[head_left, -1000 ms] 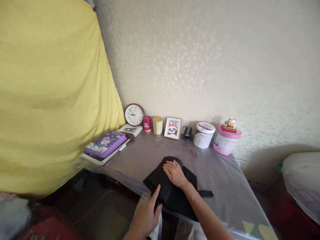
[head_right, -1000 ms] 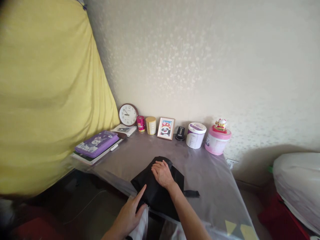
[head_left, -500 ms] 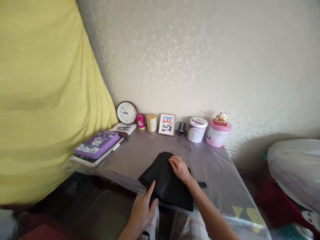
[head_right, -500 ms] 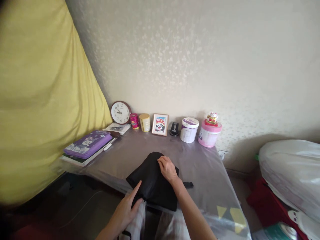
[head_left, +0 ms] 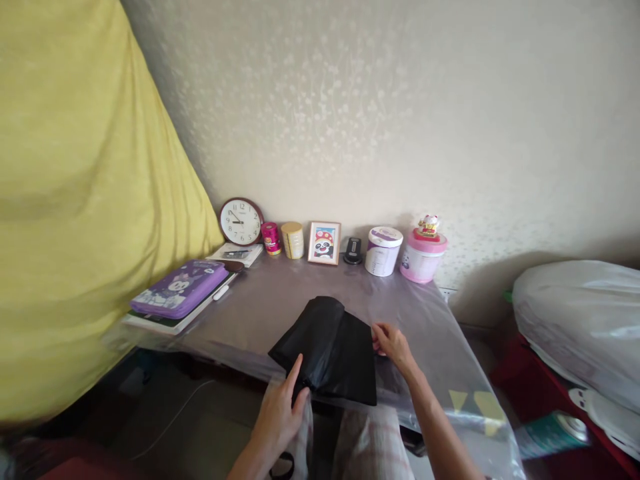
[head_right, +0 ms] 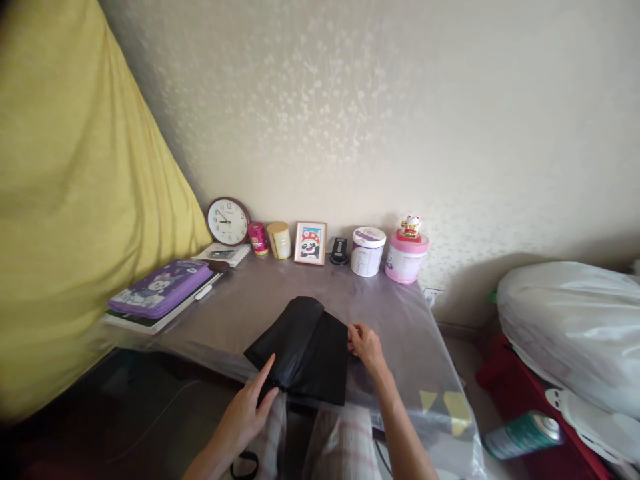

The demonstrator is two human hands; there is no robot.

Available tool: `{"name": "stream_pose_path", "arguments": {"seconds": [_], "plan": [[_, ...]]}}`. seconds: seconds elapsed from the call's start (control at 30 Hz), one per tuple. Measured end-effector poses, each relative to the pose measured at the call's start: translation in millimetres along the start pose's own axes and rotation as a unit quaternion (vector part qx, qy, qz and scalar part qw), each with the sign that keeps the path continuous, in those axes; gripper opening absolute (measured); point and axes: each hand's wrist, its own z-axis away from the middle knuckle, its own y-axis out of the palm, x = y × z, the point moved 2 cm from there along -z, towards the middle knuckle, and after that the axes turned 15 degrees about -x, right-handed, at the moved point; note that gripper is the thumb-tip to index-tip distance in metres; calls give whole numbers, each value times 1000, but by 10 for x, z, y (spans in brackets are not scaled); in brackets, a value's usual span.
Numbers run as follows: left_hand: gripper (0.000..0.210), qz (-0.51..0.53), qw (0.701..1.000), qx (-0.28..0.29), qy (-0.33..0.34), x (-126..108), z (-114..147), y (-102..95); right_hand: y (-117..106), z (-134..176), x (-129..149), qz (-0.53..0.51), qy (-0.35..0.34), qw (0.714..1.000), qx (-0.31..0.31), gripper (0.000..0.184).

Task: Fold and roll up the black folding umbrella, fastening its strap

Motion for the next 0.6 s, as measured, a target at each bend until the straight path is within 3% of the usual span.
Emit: {"name": "stream_pose_path", "arguments": {"seconds": [0.13,0.4,0.6], "plan": [[58,2,1000,-1,2,-10,14,-4,88,174,47,-31,29,999,-9,30],[57,-29,1000,-3,-5,-17,26,18,200,231,92,38,-67,993,-86,25],[56,-27,999,-16,-1,-15,33,33,217,305,245,-168,5,985,34,33]]}}
